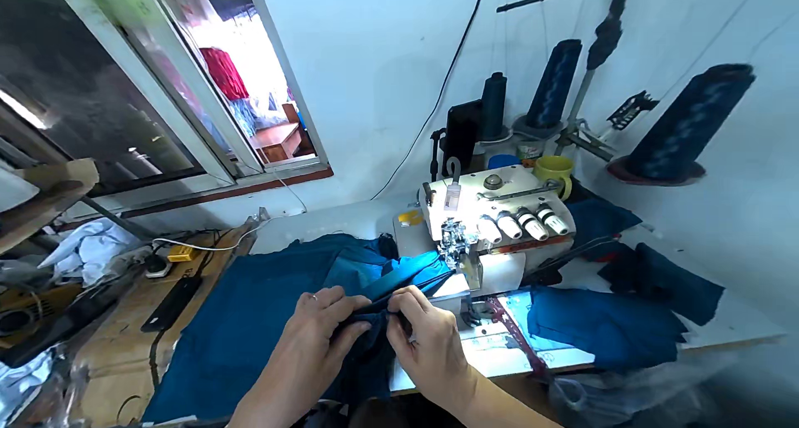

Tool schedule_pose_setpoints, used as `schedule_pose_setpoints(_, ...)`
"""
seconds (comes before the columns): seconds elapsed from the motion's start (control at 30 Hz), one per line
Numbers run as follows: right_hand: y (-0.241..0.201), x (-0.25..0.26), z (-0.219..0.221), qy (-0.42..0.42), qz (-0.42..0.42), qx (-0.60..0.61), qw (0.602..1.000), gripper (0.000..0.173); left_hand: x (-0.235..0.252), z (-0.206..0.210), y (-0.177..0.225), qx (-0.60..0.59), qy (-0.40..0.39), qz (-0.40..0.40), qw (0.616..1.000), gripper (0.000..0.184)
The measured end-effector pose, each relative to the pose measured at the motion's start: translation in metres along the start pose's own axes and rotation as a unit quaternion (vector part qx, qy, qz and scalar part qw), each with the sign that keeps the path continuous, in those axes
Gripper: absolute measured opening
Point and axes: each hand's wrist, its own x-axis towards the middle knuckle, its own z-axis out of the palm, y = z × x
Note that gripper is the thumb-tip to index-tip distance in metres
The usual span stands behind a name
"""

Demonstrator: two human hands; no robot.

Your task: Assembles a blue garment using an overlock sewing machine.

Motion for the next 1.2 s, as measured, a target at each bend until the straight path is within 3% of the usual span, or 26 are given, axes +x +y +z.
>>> schedule_pose_setpoints(0.17, -0.002, 0.002, -0.016, 0.009, -0.040, -0.038, 0.998, 0.015, 0.003, 0.011, 0.010, -0.026, 0.039, 0.019, 0.999, 0.024)
schedule_pose_setpoints(0.43, 0.075, -0.005, -0.029, 0.031, -0.004, -0.170, 0.985, 0.024, 0.001, 0.000, 0.025, 0.033, 0.035, -0.026, 0.998, 0.032)
schedule_pose_setpoints(0.63, 0.079, -0.004, -0.027, 0.050, -0.008, -0.191, 0.980, 0.020, 0.002, -0.003, 0.032, 0.021, 0.031, -0.031, 0.999, 0.029)
schedule_pose_setpoints(0.8, 0.079, -0.017, -0.035, 0.026, -0.009, -0.169, 0.985, 0.028, 0.002, 0.004, 0.077, -0.074, -0.057, 0.077, 0.993, 0.023)
schedule_pose_setpoints(0.93, 0.091, -0.037, -0.046, 0.076, -0.036, -0.189, 0.978, 0.025, -0.009, 0.051, 0.125, -0.071, -0.109, 0.171, 0.977, 0.018)
schedule_pose_setpoints(1.03, 0.101, -0.047, -0.053, 0.071, -0.058, -0.188, 0.978, 0.024, -0.016, 0.076, 0.134, -0.051, -0.108, 0.197, 0.973, 0.018)
schedule_pose_setpoints(1.2, 0.100, -0.052, -0.055, 0.063, -0.066, -0.177, 0.980, 0.024, -0.015, 0.076, 0.130, -0.033, -0.129, 0.216, 0.967, 0.020)
